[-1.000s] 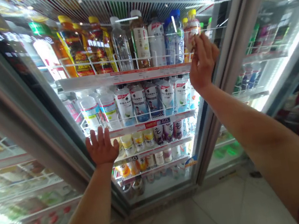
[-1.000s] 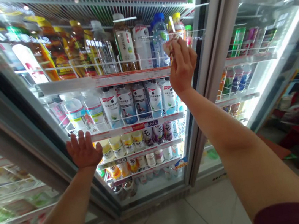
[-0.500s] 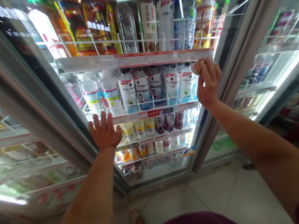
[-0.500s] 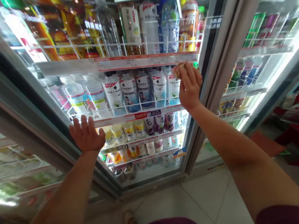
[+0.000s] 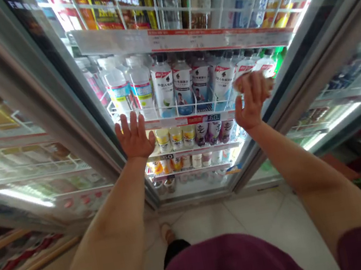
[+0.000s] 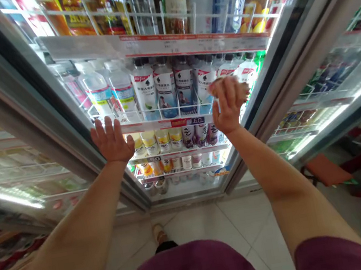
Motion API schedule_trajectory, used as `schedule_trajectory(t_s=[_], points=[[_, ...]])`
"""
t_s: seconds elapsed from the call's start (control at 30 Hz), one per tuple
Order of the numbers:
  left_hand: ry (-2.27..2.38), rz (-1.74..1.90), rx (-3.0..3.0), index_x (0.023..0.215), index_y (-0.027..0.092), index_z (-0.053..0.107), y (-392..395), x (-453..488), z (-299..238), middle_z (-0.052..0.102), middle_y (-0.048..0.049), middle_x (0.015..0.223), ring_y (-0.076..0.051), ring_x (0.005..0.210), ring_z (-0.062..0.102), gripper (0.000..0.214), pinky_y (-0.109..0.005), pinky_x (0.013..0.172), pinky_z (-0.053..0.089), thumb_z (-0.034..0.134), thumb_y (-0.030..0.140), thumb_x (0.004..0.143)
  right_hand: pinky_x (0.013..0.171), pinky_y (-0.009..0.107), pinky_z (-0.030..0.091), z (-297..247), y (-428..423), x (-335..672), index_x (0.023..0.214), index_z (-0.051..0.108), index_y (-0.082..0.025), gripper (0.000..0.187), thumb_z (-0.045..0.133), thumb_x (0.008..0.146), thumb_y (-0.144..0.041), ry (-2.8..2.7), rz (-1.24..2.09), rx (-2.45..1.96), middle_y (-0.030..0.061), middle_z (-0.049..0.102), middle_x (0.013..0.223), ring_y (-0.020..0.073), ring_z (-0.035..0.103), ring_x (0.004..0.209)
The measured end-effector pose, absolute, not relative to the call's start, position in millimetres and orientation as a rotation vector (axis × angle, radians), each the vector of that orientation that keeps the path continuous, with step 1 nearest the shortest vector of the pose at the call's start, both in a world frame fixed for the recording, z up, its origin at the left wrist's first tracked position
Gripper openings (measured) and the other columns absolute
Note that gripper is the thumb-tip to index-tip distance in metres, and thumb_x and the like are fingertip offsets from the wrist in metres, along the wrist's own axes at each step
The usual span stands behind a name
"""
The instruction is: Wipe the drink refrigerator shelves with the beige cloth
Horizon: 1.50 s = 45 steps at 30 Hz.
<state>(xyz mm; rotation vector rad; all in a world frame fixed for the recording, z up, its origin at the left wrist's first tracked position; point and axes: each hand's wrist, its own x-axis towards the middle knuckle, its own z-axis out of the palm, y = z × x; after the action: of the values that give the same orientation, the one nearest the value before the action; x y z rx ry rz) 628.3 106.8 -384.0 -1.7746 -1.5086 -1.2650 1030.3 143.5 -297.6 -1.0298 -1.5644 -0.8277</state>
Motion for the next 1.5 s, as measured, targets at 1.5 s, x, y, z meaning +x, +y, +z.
schedule_trajectory(t_s=[1.5], points=[[-1.54,-1.232,-1.777,0.153,0.012,0.046,105,628,-383,0.035,-0.0165,0.162,-0.033,0.158,0.001,0.085,-0.055,0.127,-0.011,0.032,0.07,0.094,0.114,0.051,0.039,-303,154,1031,0.136,0.065,-0.037,0.042,0.046,0.1,-0.043,-2.371,-0.749,-0.778,0.0038,0.063,0.143,0.0266,0.052,0.14]])
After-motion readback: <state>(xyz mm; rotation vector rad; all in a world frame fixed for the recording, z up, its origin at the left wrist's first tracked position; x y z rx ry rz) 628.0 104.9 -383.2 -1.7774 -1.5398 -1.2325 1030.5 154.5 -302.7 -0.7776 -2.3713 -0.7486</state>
